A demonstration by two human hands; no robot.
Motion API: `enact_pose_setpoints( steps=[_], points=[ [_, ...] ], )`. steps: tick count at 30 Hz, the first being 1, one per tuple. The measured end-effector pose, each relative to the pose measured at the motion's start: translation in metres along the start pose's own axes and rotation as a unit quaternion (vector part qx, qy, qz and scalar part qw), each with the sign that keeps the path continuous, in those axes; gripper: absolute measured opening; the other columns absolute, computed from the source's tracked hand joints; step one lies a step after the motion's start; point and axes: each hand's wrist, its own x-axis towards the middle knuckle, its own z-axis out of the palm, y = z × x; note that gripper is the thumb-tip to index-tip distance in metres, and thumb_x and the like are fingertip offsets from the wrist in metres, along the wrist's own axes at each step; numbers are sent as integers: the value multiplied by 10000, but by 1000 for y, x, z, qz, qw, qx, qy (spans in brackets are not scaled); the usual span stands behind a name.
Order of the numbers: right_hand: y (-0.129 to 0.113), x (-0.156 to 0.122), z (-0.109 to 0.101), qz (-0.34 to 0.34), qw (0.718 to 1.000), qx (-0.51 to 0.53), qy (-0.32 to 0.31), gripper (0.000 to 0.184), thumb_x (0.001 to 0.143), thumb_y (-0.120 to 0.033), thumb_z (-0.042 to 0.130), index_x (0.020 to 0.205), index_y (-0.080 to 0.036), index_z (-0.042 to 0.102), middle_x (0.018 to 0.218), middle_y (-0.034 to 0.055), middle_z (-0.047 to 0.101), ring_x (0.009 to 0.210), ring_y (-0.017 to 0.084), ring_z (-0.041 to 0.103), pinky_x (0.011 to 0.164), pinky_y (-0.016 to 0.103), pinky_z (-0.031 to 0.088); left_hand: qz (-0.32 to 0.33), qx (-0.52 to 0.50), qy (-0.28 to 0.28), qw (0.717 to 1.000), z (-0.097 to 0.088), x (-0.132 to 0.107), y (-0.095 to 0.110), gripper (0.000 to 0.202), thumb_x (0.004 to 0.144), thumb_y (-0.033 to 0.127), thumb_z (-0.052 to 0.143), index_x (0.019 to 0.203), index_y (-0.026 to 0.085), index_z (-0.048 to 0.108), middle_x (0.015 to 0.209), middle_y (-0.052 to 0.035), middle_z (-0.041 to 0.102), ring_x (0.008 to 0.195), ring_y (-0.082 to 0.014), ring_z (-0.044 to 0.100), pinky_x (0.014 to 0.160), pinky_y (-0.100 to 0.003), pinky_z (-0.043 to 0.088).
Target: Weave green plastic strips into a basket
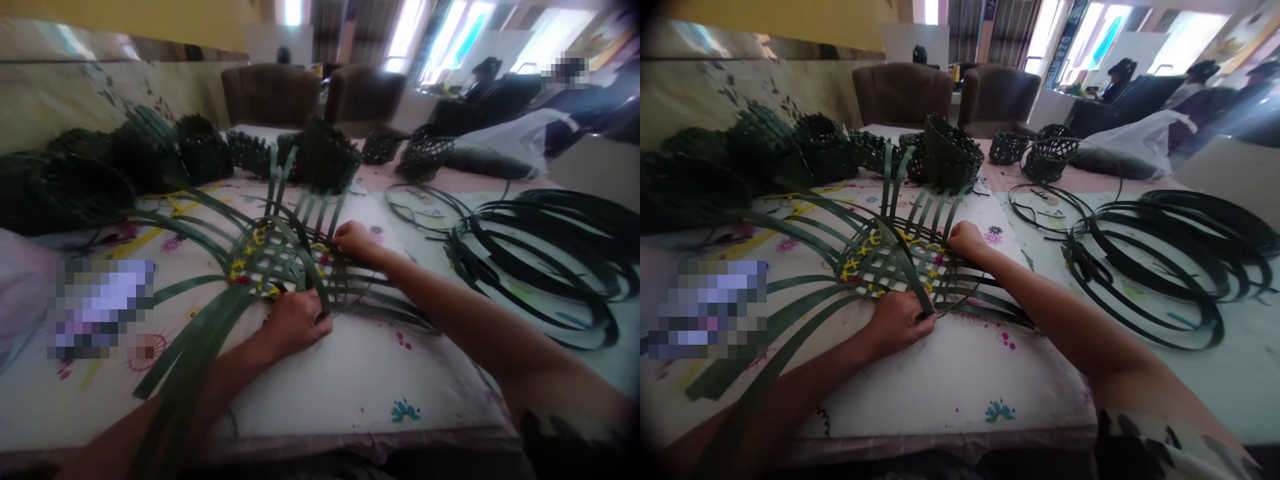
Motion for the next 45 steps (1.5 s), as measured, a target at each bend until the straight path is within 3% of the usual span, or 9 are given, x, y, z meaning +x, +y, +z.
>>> enact_pose_setpoints(
  steps=[6,10,14,21,24,27,32,41,45],
  points=[
    [-3,-6,-12,-15,988,-153,-24,233,839,-289,612,895,-136,778,831,127,711,722,189,604,636,280,377,1,20,16,1000,5,-2,1,158,840,250,607,757,168,715,801,-48,723,696,-175,675,596,-245,465],
    [-3,-10,-8,32,995,-90,-36,232,802,-172,563,875,-99,770,736,99,684,603,140,538,575,266,332,-12,-25,22,999,4,-3,1,200,840,238,606,974,212,752,976,-33,761,805,-199,716,669,-266,519],
    [1,-9,6,41,997,-57,9,242,788,-155,548,865,-98,771,725,87,677,582,124,502,564,265,300,8,-67,19,998,1,-4,0,342,830,205,616,1139,299,729,1107,14,754,909,-194,726,720,-260,536],
    [3,-9,7,2,995,-104,11,252,836,-170,529,898,-103,764,836,131,711,645,153,537,580,285,285,12,4,27,1000,7,-5,0,199,909,333,607,991,263,774,892,-16,726,732,-157,699,598,-235,482],
    [-1,-27,-5,-61,983,-159,64,249,898,-193,513,928,-104,743,937,157,698,739,186,556,613,300,292,7,21,31,999,10,-5,2,201,916,344,600,960,250,772,845,-16,706,710,-155,686,583,-235,463],
    [-1,-66,-13,-203,948,-186,161,268,952,-186,463,866,-115,707,935,146,659,792,192,522,655,310,295,8,9,35,999,10,-5,2,178,900,318,614,979,237,753,888,-15,717,748,-159,689,626,-241,476],
    [22,-125,1,-434,887,-148,57,241,927,-81,474,777,-158,645,817,58,603,740,164,453,674,295,316,-4,-12,47,999,8,-4,3,167,856,287,654,994,212,711,942,-26,727,801,-185,689,667,-260,485],
    [56,-136,31,-482,831,-168,221,299,947,-61,437,746,-175,627,707,42,582,743,190,391,752,338,298,-22,-40,57,997,8,-4,1,182,885,308,617,917,177,740,915,-58,742,797,-194,691,691,-269,496],
    [58,-135,36,-458,848,-147,222,268,968,-96,449,854,-175,679,739,37,615,754,186,425,729,325,278,-31,-50,78,995,9,-5,2,174,855,294,626,870,169,746,851,-58,739,758,-183,686,683,-268,496]
  ],
)
